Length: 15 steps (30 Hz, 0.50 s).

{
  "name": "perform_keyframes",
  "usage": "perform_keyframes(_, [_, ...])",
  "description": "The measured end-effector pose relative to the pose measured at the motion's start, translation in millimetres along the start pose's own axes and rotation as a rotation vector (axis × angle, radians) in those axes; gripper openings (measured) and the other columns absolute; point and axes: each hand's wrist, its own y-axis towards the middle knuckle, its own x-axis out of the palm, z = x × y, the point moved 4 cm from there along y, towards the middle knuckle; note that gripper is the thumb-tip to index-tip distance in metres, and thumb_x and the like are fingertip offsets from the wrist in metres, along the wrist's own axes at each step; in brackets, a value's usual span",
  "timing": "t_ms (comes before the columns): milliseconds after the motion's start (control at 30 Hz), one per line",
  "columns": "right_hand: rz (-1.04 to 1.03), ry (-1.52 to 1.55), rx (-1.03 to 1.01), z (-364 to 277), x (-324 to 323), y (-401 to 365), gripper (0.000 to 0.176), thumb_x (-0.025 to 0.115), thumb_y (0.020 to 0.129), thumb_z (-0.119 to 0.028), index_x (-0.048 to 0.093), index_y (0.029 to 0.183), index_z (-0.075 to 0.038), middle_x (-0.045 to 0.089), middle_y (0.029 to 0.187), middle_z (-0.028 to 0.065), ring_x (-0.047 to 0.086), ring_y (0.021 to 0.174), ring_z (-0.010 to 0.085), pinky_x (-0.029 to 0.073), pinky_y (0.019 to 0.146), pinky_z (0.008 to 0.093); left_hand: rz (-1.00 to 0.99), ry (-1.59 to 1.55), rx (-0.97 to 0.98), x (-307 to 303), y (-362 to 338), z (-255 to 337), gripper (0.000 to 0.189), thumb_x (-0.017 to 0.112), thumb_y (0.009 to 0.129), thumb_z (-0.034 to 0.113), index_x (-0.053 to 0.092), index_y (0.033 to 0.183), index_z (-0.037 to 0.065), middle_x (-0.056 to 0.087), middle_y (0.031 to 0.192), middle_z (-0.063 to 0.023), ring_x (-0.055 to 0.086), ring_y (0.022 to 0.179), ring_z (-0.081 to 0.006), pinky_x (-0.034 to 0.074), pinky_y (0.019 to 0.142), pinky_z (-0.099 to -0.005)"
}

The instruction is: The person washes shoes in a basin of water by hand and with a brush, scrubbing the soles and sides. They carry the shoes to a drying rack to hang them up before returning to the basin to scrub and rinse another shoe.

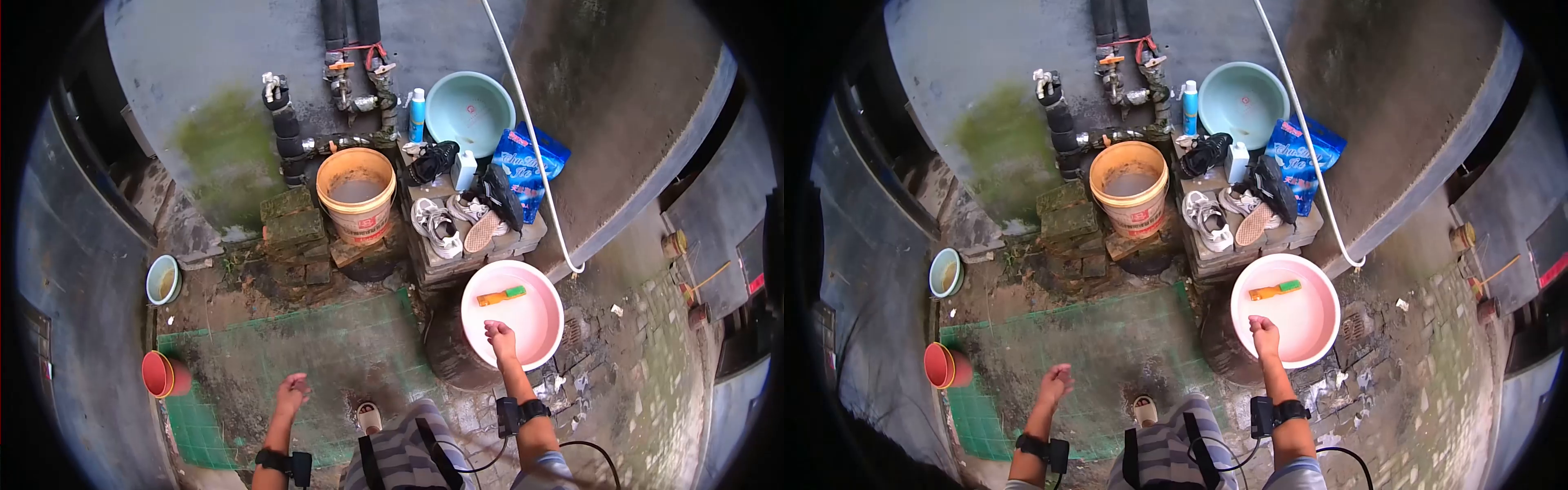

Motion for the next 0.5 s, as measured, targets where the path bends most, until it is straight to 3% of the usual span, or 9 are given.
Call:
perform_keyframes(133, [0.138, -0.236, -0.107, -43.2, 6.8, 21.2, 0.018, 0.053, 0.084, -0.010, 0.064, 0.095, -0.002, 0.062, 0.083, 0.0028, 0.055, 0.071, 0.0098, 0.045, 0.067, 0.0238, -0.182, 0.020, 0.084, 80.5, 46.0, 65.9, 0.021, 0.048, 0.087, 0.013, 0.056, 0.107, 0.013, 0.056, 0.099, -0.0041, 0.059, 0.079, -0.0138, 0.049, 0.066, -0.0282])
perform_keyframes(167, [0.181, -0.291, -0.203, -54.3, 14.6, 33.7, 0.019, 0.055, 0.082, -0.010, 0.063, 0.097, 0.000, 0.063, 0.084, 0.0072, 0.057, 0.071, 0.0130, 0.046, 0.068, 0.0246, -0.273, 0.048, 0.110, 104.4, 47.7, 81.4, 0.022, 0.047, 0.088, 0.013, 0.055, 0.108, 0.013, 0.057, 0.098, -0.0041, 0.059, 0.079, -0.0138, 0.049, 0.066, -0.0274])
perform_keyframes(200, [0.205, -0.372, -0.322, -64.8, 24.9, 48.1, 0.018, 0.056, 0.081, -0.010, 0.064, 0.094, -0.001, 0.062, 0.088, 0.0128, 0.059, 0.076, 0.0197, 0.046, 0.072, 0.0288, -0.363, 0.075, 0.136, 124.5, 50.9, 94.8, 0.023, 0.047, 0.088, 0.012, 0.055, 0.109, 0.012, 0.057, 0.097, -0.0041, 0.059, 0.079, -0.0138, 0.049, 0.066, -0.0266])
perform_keyframes(267, [0.200, -0.502, -0.566, -91.8, 56.4, 79.0, 0.018, 0.057, 0.078, -0.009, 0.063, 0.093, -0.001, 0.061, 0.093, 0.0149, 0.058, 0.086, 0.0276, 0.044, 0.079, 0.0352, -0.405, 0.171, 0.146, 146.1, 59.2, 114.3, 0.024, 0.047, 0.088, 0.012, 0.054, 0.110, 0.011, 0.056, 0.100, -0.0043, 0.058, 0.083, -0.0144, 0.048, 0.069, -0.0280])
perform_keyframes(333, [0.180, -0.526, -0.676, -107.3, 93.3, 109.1, 0.023, 0.060, 0.075, -0.015, 0.060, 0.095, -0.003, 0.059, 0.098, 0.0135, 0.051, 0.097, 0.0304, 0.037, 0.089, 0.0387, -0.441, 0.270, 0.158, 167.6, 82.1, 132.5, 0.025, 0.046, 0.088, 0.012, 0.053, 0.112, 0.010, 0.055, 0.102, -0.0045, 0.058, 0.086, -0.0150, 0.048, 0.072, -0.0294])
perform_keyframes(433, [0.100, -0.790, -0.672, -132.3, 136.1, 134.2, 0.035, 0.062, 0.073, -0.021, 0.057, 0.103, -0.004, 0.056, 0.106, 0.0101, 0.048, 0.102, 0.0261, 0.034, 0.091, 0.0377, -0.505, 0.367, 0.124, 182.2, 115.5, 150.4, 0.026, 0.047, 0.087, 0.010, 0.053, 0.112, 0.010, 0.054, 0.104, -0.0050, 0.058, 0.087, -0.0150, 0.047, 0.073, -0.0290])
perform_keyframes(500, [0.027, -0.936, -0.685, -134.1, 157.2, 156.8, 0.042, 0.063, 0.071, -0.026, 0.054, 0.106, -0.004, 0.055, 0.106, 0.0077, 0.047, 0.104, 0.0242, 0.031, 0.093, 0.0389, -0.484, 0.289, 0.126, 194.7, 135.0, 160.7, 0.024, 0.049, 0.088, 0.013, 0.053, 0.112, 0.010, 0.058, 0.099, -0.0049, 0.060, 0.083, -0.0143, 0.048, 0.065, -0.0248])
